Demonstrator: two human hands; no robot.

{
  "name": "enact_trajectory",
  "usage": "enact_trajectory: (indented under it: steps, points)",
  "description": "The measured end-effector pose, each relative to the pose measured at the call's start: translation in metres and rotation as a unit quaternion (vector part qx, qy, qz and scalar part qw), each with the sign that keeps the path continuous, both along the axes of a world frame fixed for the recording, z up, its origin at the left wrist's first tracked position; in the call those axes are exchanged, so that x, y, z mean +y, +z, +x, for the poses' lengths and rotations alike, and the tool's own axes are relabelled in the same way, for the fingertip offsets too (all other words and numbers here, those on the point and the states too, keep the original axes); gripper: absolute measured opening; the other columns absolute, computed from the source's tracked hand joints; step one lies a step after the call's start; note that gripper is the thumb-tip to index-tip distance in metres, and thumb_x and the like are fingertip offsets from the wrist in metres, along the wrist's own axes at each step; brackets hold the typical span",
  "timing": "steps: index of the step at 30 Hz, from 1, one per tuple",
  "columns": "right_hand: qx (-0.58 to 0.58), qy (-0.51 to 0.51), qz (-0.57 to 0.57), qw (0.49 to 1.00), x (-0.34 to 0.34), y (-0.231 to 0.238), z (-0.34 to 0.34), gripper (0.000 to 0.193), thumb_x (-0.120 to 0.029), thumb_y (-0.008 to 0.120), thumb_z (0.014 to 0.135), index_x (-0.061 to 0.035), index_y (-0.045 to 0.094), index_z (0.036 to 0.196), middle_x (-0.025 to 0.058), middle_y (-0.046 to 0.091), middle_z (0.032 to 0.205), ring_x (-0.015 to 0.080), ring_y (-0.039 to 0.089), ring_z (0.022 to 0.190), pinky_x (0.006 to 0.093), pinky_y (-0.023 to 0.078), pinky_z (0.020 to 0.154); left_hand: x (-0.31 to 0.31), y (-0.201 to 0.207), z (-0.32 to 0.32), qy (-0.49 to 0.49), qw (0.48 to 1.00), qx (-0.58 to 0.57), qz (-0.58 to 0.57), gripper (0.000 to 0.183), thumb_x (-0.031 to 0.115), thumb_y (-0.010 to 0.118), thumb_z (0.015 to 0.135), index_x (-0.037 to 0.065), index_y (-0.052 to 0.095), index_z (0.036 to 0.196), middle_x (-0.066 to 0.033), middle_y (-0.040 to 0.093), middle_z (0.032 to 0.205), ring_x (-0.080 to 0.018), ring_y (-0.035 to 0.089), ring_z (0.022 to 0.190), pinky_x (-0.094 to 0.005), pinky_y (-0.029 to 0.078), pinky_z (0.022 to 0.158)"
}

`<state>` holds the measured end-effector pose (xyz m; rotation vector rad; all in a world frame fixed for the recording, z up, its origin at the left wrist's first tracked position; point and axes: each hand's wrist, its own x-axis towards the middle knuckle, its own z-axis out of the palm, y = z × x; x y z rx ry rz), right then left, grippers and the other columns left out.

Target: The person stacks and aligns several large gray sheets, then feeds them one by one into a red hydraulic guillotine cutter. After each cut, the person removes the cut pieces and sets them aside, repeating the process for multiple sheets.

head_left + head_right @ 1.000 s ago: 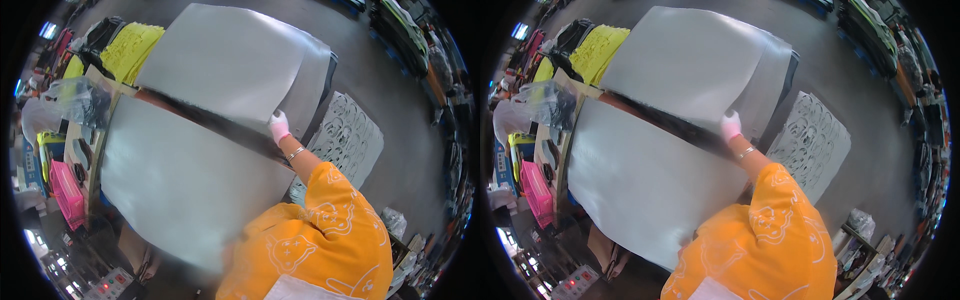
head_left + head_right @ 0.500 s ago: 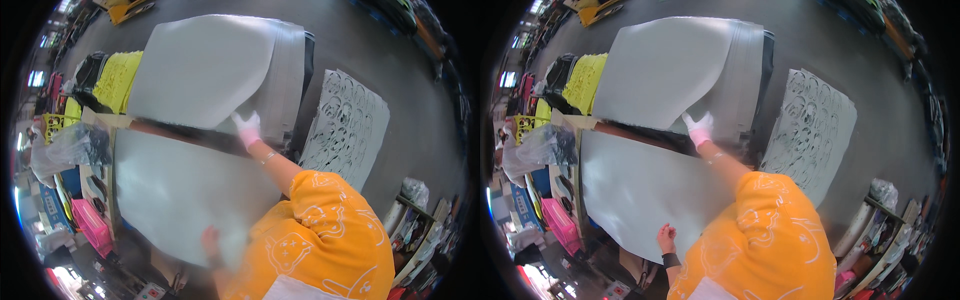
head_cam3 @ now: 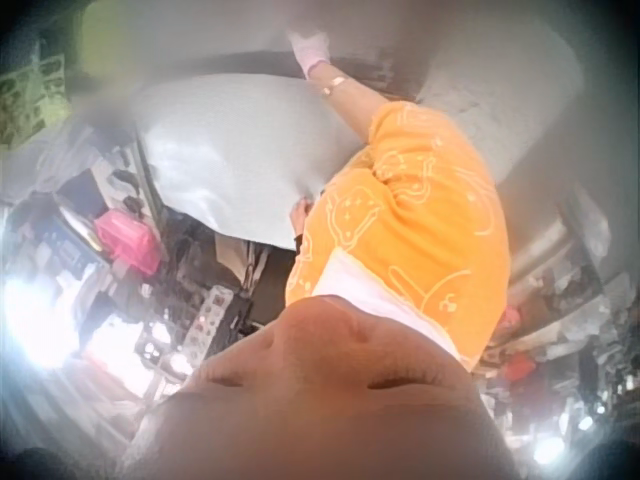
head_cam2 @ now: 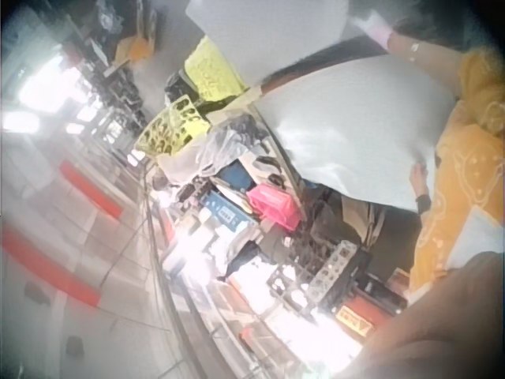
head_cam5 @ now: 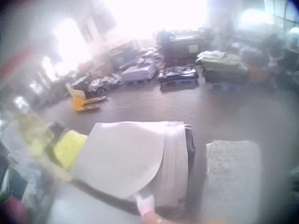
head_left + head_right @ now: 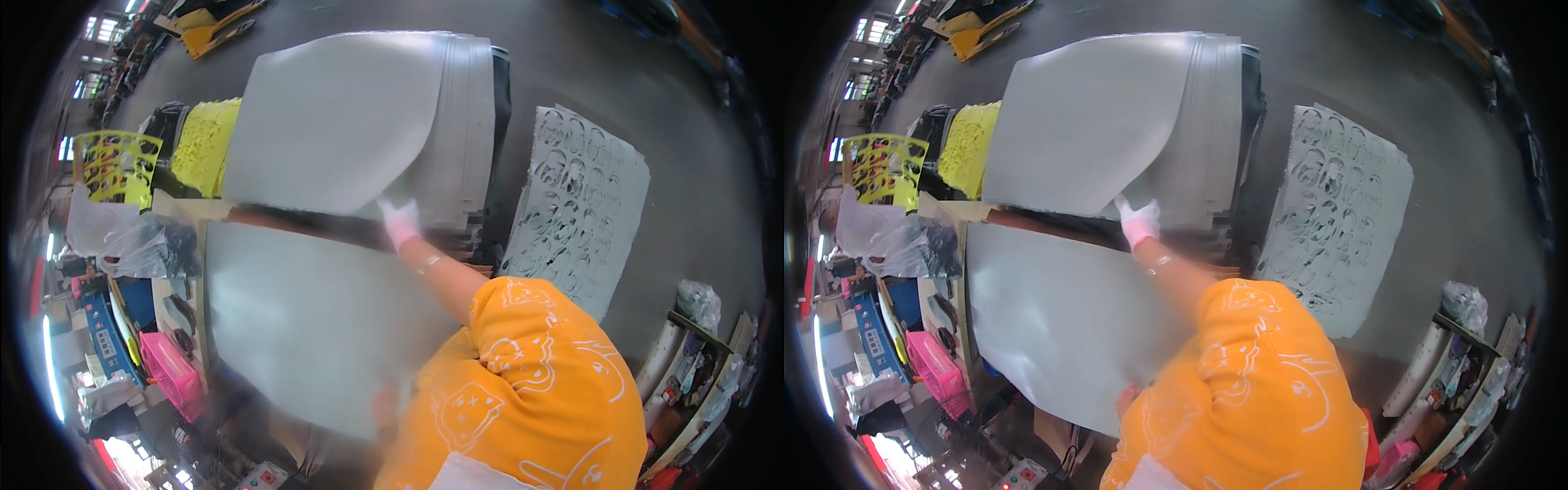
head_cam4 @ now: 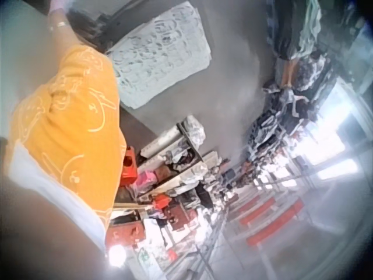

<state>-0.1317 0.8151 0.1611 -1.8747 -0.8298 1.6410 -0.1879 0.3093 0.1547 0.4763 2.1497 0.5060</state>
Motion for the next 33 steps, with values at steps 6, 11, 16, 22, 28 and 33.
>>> enact_trajectory:
  steps: [6,11,16,22,28,33]
  points:
    - [-0.031,0.025,-0.029,0.999,-0.020,0.005,0.017,0.102,-0.057,0.070,0.077,0.0094,0.028,0.143,0.0294,0.036,0.145,0.0394,0.039,0.134,0.0424,0.035,0.109,0.011,0.031,0.021,0.099,0.994,-0.001,0.039,0.019,0.020,0.055,0.088,0.008,0.065,0.098,-0.0123,0.063,0.087,-0.0291,0.059,0.084,-0.0429,0.047,0.073]
    - [0.041,-0.028,-0.038,0.998,-0.022,-0.002,0.017,0.094,-0.051,0.070,0.079,0.0088,0.032,0.141,0.0276,0.042,0.142,0.0386,0.044,0.130,0.0402,0.036,0.107,0.027,0.039,0.035,-0.150,0.975,0.161,0.024,0.018,0.022,0.054,0.089,0.008,0.064,0.095,-0.0137,0.063,0.086,-0.0316,0.058,0.079,-0.0451,0.046,0.069]
    - [0.128,0.050,0.084,0.987,-0.018,-0.003,0.009,0.052,-0.024,0.062,0.082,-0.0052,0.055,0.130,0.0215,0.049,0.137,0.0388,0.047,0.125,0.0433,0.037,0.106,0.010,0.006,0.020,-0.161,0.978,0.128,0.020,0.016,0.021,0.054,0.088,0.008,0.064,0.088,-0.0136,0.063,0.082,-0.0335,0.059,0.076,-0.0468,0.045,0.066]
    - [-0.200,0.168,0.170,0.950,-0.020,-0.005,0.013,0.063,-0.022,0.063,0.077,0.0013,0.049,0.133,0.0259,0.031,0.147,0.0410,0.029,0.136,0.0435,0.027,0.114,-0.026,-0.026,0.002,0.014,0.998,0.017,0.052,0.013,0.020,0.057,0.085,0.010,0.064,0.086,-0.0136,0.062,0.079,-0.0307,0.060,0.074,-0.0450,0.045,0.062]
    - [-0.077,-0.069,0.102,0.989,0.000,-0.025,0.007,0.080,-0.030,0.072,0.078,0.0009,0.036,0.142,0.0222,0.039,0.142,0.0344,0.042,0.130,0.0413,0.037,0.107,-0.046,-0.037,0.007,-0.039,0.998,0.040,0.005,0.013,0.021,0.056,0.085,0.010,0.064,0.086,-0.0128,0.062,0.078,-0.0301,0.060,0.072,-0.0445,0.045,0.060]
    - [0.280,-0.139,-0.021,0.950,0.019,-0.037,0.033,0.058,-0.032,0.063,0.087,0.0059,0.050,0.129,0.0193,0.063,0.117,0.0285,0.057,0.114,0.0384,0.046,0.095,-0.045,-0.048,0.005,-0.096,0.994,0.057,-0.018,0.014,0.021,0.056,0.085,0.010,0.064,0.085,-0.0121,0.062,0.077,-0.0296,0.060,0.071,-0.0440,0.046,0.059]
